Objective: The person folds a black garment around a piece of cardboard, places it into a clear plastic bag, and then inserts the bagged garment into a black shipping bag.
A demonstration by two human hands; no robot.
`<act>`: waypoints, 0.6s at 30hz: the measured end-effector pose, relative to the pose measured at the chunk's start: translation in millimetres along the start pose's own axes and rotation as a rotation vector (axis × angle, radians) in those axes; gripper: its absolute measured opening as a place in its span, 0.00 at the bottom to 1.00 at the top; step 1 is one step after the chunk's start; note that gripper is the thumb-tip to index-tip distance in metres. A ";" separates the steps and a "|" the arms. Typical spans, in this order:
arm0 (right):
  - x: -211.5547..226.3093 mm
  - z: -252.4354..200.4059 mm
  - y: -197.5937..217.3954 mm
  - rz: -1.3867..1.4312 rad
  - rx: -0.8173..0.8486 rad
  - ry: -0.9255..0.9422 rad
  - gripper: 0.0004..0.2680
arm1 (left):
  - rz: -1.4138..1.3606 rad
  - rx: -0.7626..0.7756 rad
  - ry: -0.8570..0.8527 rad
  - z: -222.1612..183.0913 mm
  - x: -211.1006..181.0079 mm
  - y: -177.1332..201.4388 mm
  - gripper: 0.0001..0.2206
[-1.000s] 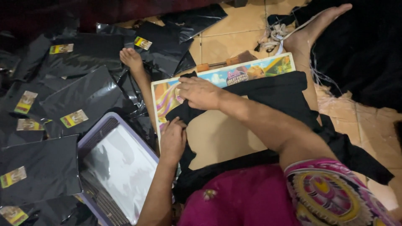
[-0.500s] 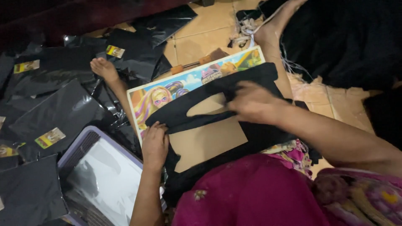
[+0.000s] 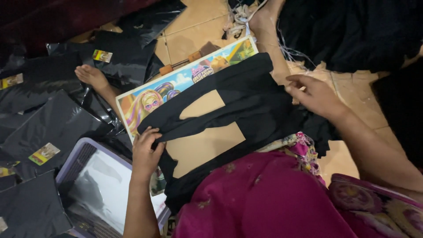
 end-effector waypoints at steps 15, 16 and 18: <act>-37.1 0.5 -16.3 0.714 -0.247 0.228 0.05 | -0.139 0.030 0.031 6.5 16.8 -5.4 0.05; -37.6 1.4 -19.2 0.759 -0.251 0.234 0.05 | -0.177 0.010 0.028 7.1 20.8 -6.6 0.04; -34.2 6.8 -19.9 0.807 -0.251 0.240 0.07 | -0.214 -0.011 0.027 8.2 28.7 -9.4 0.06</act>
Point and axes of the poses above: each hand's wrist, its own z-axis towards the middle knuckle, its own y-axis out of the back of the hand, x = y × z, the point moved 8 cm from there along z, towards the middle knuckle, and after that the axes turned 15 degrees about x, right-handed, at the moved point
